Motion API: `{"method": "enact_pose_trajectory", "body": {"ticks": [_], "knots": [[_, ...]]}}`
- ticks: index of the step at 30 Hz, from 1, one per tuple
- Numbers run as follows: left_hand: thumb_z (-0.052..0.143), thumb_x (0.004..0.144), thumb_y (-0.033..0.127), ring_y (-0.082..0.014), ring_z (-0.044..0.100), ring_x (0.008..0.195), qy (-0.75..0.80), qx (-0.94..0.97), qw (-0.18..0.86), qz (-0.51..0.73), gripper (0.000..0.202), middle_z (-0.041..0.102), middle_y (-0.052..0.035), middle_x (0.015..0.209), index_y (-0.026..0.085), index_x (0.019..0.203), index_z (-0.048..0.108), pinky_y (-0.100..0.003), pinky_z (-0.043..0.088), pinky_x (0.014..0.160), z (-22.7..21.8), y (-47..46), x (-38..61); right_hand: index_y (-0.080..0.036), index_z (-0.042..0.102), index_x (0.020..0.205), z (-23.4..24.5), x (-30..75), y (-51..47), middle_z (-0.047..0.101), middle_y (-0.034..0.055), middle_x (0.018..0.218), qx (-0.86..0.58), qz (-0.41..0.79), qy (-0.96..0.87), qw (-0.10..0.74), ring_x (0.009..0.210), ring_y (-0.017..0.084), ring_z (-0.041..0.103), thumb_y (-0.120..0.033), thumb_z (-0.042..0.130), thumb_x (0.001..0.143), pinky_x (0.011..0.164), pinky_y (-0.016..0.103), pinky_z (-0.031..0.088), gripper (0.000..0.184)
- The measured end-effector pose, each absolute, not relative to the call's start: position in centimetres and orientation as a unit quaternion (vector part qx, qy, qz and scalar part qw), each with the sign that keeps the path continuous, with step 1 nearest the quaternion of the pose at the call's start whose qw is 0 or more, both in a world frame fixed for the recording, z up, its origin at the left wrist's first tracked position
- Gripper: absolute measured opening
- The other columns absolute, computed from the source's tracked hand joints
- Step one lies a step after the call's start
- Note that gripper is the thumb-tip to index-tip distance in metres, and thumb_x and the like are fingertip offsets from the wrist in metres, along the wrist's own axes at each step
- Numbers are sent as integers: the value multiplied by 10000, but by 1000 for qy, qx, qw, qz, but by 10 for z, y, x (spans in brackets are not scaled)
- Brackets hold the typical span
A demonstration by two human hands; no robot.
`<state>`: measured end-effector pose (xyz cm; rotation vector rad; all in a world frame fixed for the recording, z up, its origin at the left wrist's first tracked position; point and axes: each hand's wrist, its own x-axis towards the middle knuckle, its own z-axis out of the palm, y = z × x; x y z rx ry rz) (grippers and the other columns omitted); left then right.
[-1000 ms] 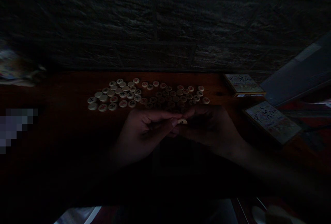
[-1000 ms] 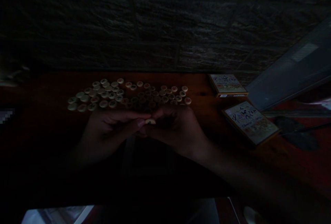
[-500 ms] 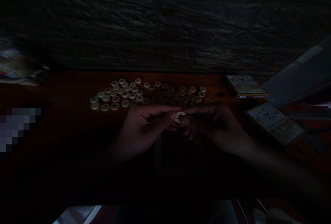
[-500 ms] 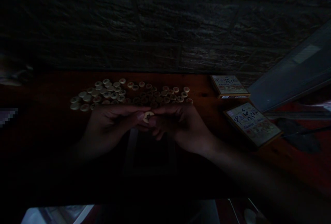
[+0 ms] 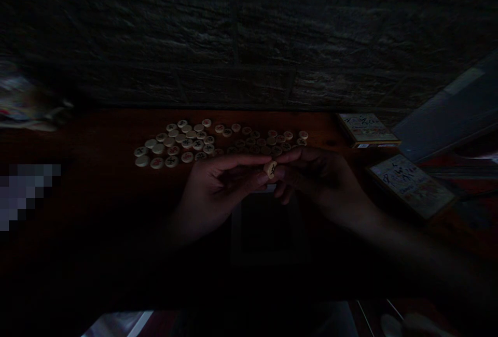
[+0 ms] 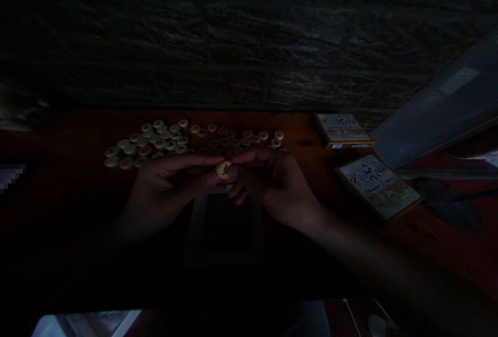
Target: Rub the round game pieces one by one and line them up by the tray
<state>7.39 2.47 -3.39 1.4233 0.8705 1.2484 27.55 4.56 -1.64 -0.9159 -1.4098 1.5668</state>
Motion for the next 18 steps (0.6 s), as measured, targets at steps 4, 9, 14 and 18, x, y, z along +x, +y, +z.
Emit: {"method": "enact_pose_trajectory", "body": {"ticks": [4,9,14,18], "knots": [[834,847,168,-189,814,909,358,608,480,521,220,838,-41,1008,188,1062,792,-244,675,817,-35,27,75,-157,774,917,-16,276,45,779,28,782,-362,624,-565,400,638,123,734,-355,853,832,574,210,621,229],[844,834,176,-174,812,844,361,624,461,518,227,838,-41,964,178,1053,786,-218,670,754,-35,28,74,-153,778,938,-15,277,43,779,31,779,-363,619,-578,387,653,125,739,-357,830,857,598,213,628,225],[834,843,156,-148,803,867,358,636,451,514,270,830,-24,966,196,1104,777,-192,655,774,-37,26,73,-161,778,967,-18,277,44,777,9,792,-327,634,-575,400,652,112,741,-288,853,833,599,202,631,199],[834,843,182,-170,793,876,358,656,418,517,268,814,-46,1007,203,1104,775,-244,665,775,-39,25,73,-161,775,968,-20,277,45,786,8,825,-319,648,-564,401,646,106,739,-246,875,802,606,206,637,212]]}}
